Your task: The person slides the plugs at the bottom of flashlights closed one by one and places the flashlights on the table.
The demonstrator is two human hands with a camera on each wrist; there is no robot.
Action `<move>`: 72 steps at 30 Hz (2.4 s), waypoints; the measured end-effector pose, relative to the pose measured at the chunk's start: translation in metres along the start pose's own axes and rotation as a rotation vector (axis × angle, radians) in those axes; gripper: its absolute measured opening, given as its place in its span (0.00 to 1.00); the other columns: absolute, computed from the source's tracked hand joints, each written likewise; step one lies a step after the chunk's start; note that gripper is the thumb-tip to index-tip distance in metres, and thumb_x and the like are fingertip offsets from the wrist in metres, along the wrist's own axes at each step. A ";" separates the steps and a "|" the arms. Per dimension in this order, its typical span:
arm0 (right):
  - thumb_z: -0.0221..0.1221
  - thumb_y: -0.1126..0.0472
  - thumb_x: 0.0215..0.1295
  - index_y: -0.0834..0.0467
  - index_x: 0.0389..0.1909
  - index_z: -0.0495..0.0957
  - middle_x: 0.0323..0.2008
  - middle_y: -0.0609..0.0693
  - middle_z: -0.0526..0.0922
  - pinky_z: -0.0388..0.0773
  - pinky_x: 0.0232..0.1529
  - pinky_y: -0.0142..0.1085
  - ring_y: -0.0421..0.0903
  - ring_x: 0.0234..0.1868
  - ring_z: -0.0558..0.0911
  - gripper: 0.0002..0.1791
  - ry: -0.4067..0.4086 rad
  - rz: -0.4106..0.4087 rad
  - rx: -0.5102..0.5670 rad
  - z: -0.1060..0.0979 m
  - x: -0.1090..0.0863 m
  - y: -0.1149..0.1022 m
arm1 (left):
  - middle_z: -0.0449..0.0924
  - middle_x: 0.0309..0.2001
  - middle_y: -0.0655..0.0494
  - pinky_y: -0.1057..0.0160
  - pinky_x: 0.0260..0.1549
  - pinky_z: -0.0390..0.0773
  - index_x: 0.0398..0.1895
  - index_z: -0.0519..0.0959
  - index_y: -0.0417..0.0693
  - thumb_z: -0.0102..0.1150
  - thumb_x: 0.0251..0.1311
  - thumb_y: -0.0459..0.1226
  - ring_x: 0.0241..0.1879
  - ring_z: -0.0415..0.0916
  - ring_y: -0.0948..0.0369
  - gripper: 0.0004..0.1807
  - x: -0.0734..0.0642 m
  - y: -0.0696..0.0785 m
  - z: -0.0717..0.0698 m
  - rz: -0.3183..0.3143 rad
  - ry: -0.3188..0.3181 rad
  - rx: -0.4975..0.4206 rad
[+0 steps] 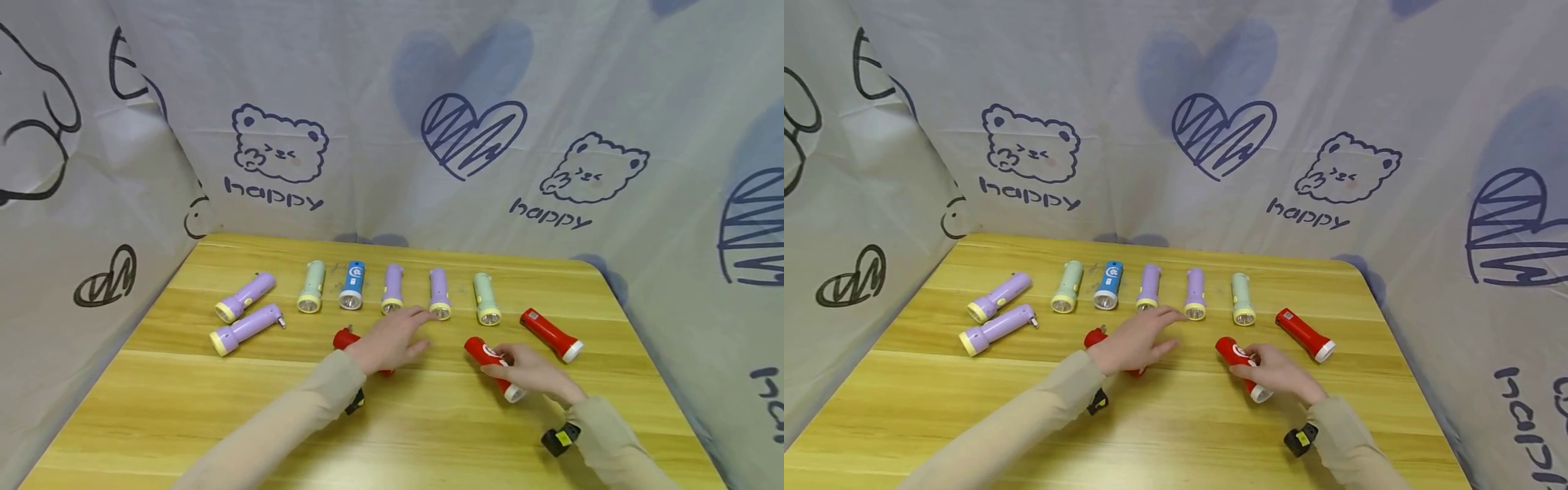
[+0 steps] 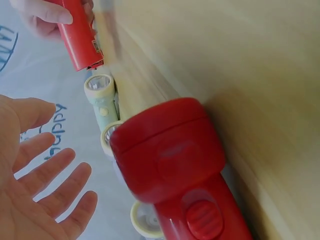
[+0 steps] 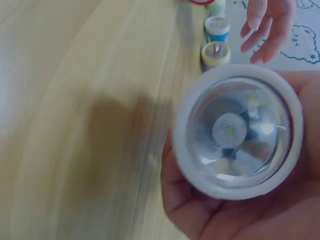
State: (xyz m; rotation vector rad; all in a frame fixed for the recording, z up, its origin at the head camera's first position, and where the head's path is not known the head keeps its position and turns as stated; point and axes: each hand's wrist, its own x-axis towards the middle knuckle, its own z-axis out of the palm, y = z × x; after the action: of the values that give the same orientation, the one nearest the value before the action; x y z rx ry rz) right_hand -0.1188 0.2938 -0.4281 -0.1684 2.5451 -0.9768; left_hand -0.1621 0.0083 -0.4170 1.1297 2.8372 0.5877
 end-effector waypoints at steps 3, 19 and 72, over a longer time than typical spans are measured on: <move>0.62 0.49 0.68 0.66 0.58 0.77 0.42 0.54 0.83 0.74 0.36 0.31 0.43 0.36 0.77 0.27 -0.028 -0.032 0.077 0.001 0.002 -0.008 | 0.76 0.66 0.51 0.54 0.67 0.75 0.69 0.71 0.46 0.56 0.72 0.44 0.66 0.74 0.53 0.25 -0.003 -0.004 -0.003 -0.024 0.020 -0.066; 0.53 0.54 0.76 0.70 0.59 0.70 0.39 0.54 0.82 0.80 0.35 0.31 0.42 0.36 0.81 0.23 -0.056 -0.229 0.511 0.018 0.004 -0.046 | 0.80 0.62 0.50 0.52 0.61 0.80 0.65 0.75 0.44 0.51 0.76 0.41 0.61 0.78 0.53 0.20 -0.014 -0.009 -0.014 -0.039 0.275 -0.368; 0.65 0.67 0.65 0.59 0.67 0.70 0.58 0.61 0.81 0.81 0.46 0.33 0.47 0.49 0.80 0.29 0.423 -0.532 0.143 0.059 0.022 -0.047 | 0.83 0.60 0.48 0.57 0.57 0.83 0.62 0.79 0.43 0.63 0.67 0.37 0.59 0.82 0.55 0.21 -0.015 0.003 -0.007 0.070 0.381 -0.472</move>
State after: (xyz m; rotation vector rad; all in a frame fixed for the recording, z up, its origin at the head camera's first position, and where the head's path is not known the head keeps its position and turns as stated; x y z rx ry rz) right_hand -0.1160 0.2176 -0.4438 -0.6904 2.8569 -1.5252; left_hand -0.1509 -0.0020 -0.4116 1.1201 2.7012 1.5239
